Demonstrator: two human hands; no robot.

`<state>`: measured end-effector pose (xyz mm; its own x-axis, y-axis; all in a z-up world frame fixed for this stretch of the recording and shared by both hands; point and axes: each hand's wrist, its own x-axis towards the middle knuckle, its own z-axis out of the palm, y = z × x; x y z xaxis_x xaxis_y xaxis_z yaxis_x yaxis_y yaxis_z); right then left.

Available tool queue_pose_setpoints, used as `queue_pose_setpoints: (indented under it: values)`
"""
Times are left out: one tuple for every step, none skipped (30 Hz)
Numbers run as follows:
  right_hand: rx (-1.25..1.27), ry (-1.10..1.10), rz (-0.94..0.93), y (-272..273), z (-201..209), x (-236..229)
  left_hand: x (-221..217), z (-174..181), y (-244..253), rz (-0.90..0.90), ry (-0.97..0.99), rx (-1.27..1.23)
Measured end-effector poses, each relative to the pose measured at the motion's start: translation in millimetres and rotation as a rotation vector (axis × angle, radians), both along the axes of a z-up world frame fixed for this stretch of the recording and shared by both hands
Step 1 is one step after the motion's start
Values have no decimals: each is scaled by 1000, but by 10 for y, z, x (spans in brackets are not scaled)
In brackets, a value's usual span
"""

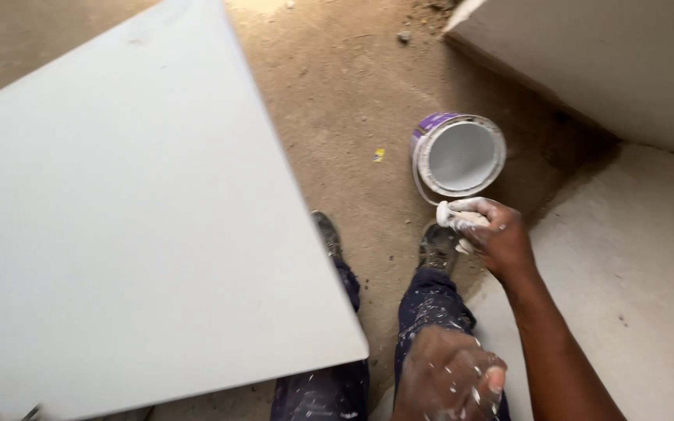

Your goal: Applying white filler to a furniture panel using a cloth to achieve a smooth surface finish.

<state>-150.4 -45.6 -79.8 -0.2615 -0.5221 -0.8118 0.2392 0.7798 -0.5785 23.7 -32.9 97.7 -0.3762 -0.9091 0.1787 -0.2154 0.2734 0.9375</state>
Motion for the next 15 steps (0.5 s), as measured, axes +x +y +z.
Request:
queue_pose_setpoints:
  values:
    - [7,27,-13,-91,-10,-42,11,-366,402,-13,27,7]
    - [99,167,47,-186,-41,-56,34,-731,807,42,420,637]
    - [194,305,106,-278,-88,-66,62,-1104,1219,78,799,1278]
    - [207,312,102,-311,-288,-97,23,-1010,924,73,804,1292]
    - [149,405,132,-335,-497,-123,-9,-932,632,27,306,874]
    - [85,498,163,-383,-725,-150,-38,-885,322,-18,-168,425]
    - [92,507,161,-407,-965,-175,-5,-1091,326,-24,-160,430]
    - [58,547,202,-458,-1215,-205,17,-1303,310,-1,-232,615]
    - [24,587,243,-510,-1461,-234,41,-1512,294,19,-304,801]
    - [26,592,243,-561,-1689,-261,21,-1642,210,16,-300,801]
    - [59,632,305,-614,-1910,-289,2,-1765,122,29,-353,919]
    - [95,662,366,-660,-2118,-286,-1,-1853,27,42,-418,1041]
    - [101,657,364,-609,-2450,-358,-28,-1939,17,39,-423,1045]
    - [131,754,449,-587,-2783,-421,-48,-2033,-6,96,-362,934]
    - [161,852,535,-568,-3103,-479,-64,-2113,-30,151,-300,822]
